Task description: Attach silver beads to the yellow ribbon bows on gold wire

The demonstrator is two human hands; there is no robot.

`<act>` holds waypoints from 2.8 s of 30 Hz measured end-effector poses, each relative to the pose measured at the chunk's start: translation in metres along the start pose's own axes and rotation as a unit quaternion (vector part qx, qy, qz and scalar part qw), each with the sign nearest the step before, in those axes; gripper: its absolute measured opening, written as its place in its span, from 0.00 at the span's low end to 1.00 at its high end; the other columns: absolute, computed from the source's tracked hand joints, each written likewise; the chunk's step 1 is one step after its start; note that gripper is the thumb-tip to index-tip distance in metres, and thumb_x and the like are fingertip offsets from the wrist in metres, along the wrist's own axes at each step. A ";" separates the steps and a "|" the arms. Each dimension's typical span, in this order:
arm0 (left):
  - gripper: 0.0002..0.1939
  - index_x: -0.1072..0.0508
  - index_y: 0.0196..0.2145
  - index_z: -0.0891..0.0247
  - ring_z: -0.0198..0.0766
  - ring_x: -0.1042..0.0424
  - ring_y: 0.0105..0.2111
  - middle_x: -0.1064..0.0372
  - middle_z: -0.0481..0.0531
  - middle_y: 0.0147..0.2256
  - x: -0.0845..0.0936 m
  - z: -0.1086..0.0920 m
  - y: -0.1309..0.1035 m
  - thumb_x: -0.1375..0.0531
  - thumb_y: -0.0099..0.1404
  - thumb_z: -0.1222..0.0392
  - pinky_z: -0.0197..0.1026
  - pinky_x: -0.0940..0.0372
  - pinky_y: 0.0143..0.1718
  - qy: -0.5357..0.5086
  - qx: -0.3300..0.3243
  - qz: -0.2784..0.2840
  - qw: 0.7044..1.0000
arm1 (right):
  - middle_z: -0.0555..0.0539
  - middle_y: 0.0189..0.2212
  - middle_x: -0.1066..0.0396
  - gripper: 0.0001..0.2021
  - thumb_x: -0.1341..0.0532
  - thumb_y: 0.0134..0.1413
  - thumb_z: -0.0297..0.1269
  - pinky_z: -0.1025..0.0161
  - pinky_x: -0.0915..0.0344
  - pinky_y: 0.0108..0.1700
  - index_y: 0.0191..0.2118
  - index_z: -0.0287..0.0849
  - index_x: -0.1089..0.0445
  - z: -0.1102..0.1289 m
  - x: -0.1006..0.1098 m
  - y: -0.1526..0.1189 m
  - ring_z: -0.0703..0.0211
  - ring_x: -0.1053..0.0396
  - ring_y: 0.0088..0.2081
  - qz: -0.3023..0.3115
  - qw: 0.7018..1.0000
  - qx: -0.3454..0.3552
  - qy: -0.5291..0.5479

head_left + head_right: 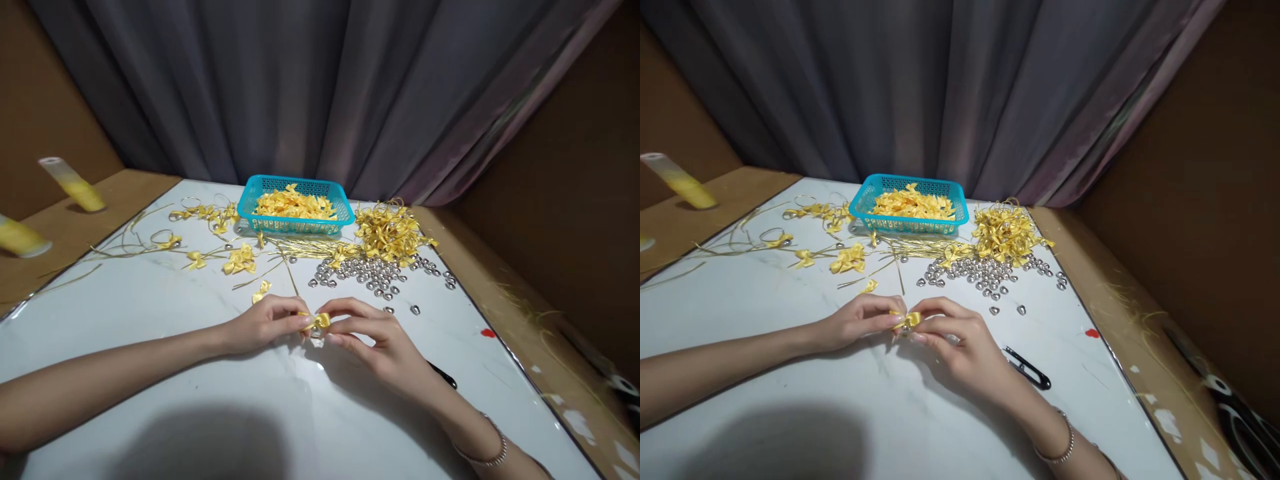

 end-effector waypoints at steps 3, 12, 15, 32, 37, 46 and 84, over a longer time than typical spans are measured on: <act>0.12 0.30 0.29 0.67 0.35 0.35 0.31 0.35 0.51 0.30 -0.002 0.000 -0.001 0.46 0.65 0.56 0.38 0.41 0.36 0.012 -0.006 0.009 1.000 | 0.46 0.38 0.28 0.09 0.41 0.55 0.26 0.64 0.33 0.41 0.36 0.44 0.25 0.002 -0.005 0.000 0.63 0.30 0.38 -0.002 1.000 0.002 0.005; 0.12 0.31 0.28 0.68 0.34 0.35 0.30 0.36 0.50 0.29 -0.005 0.002 0.000 0.46 0.65 0.57 0.37 0.40 0.34 0.015 0.014 0.020 1.000 | 0.46 0.37 0.27 0.10 0.43 0.56 0.24 0.65 0.32 0.39 0.37 0.42 0.26 0.003 -0.005 -0.004 0.64 0.29 0.37 -0.024 0.998 0.033 -0.043; 0.12 0.32 0.28 0.67 0.34 0.35 0.30 0.35 0.51 0.29 -0.004 0.003 0.001 0.47 0.65 0.58 0.37 0.40 0.34 0.023 0.012 0.019 0.999 | 0.43 0.39 0.29 0.10 0.44 0.56 0.24 0.63 0.31 0.38 0.38 0.41 0.27 0.009 -0.003 -0.005 0.61 0.30 0.39 -0.043 0.994 0.070 -0.074; 0.13 0.30 0.27 0.68 0.33 0.35 0.29 0.34 0.51 0.28 -0.004 0.006 0.000 0.45 0.64 0.56 0.37 0.40 0.33 -0.003 0.031 0.015 0.999 | 0.41 0.31 0.30 0.09 0.46 0.54 0.20 0.65 0.33 0.34 0.33 0.34 0.29 0.018 0.010 -0.011 0.62 0.31 0.34 -0.114 0.983 0.078 -0.118; 0.14 0.30 0.27 0.68 0.34 0.35 0.29 0.34 0.52 0.27 0.005 0.006 0.001 0.44 0.62 0.54 0.37 0.40 0.32 -0.020 0.032 -0.048 0.998 | 0.49 0.18 0.32 0.09 0.46 0.56 0.24 0.70 0.37 0.23 0.33 0.33 0.28 0.006 0.006 -0.016 0.68 0.35 0.19 -0.086 0.987 0.015 -0.136; 0.14 0.28 0.26 0.67 0.34 0.36 0.28 0.33 0.51 0.26 0.009 0.012 0.001 0.41 0.60 0.52 0.38 0.40 0.34 -0.073 0.052 -0.080 0.993 | 0.50 0.17 0.32 0.11 0.47 0.56 0.28 0.71 0.43 0.18 0.29 0.35 0.29 0.002 -0.004 -0.014 0.68 0.36 0.17 -0.050 0.989 -0.021 -0.141; 0.11 0.28 0.26 0.68 0.33 0.37 0.29 0.33 0.50 0.26 0.002 0.021 0.000 0.40 0.59 0.55 0.37 0.45 0.33 -0.187 0.089 -0.062 0.976 | 0.50 0.17 0.30 0.11 0.48 0.58 0.29 0.70 0.37 0.24 0.29 0.37 0.30 -0.009 -0.005 -0.012 0.67 0.34 0.19 -0.060 0.994 -0.049 -0.081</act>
Point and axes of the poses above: each hand's wrist, its own y-axis towards the middle knuckle, its own x-axis out of the back of the hand, z = x × y, the point moved 9 cm from there along y, towards the middle knuckle
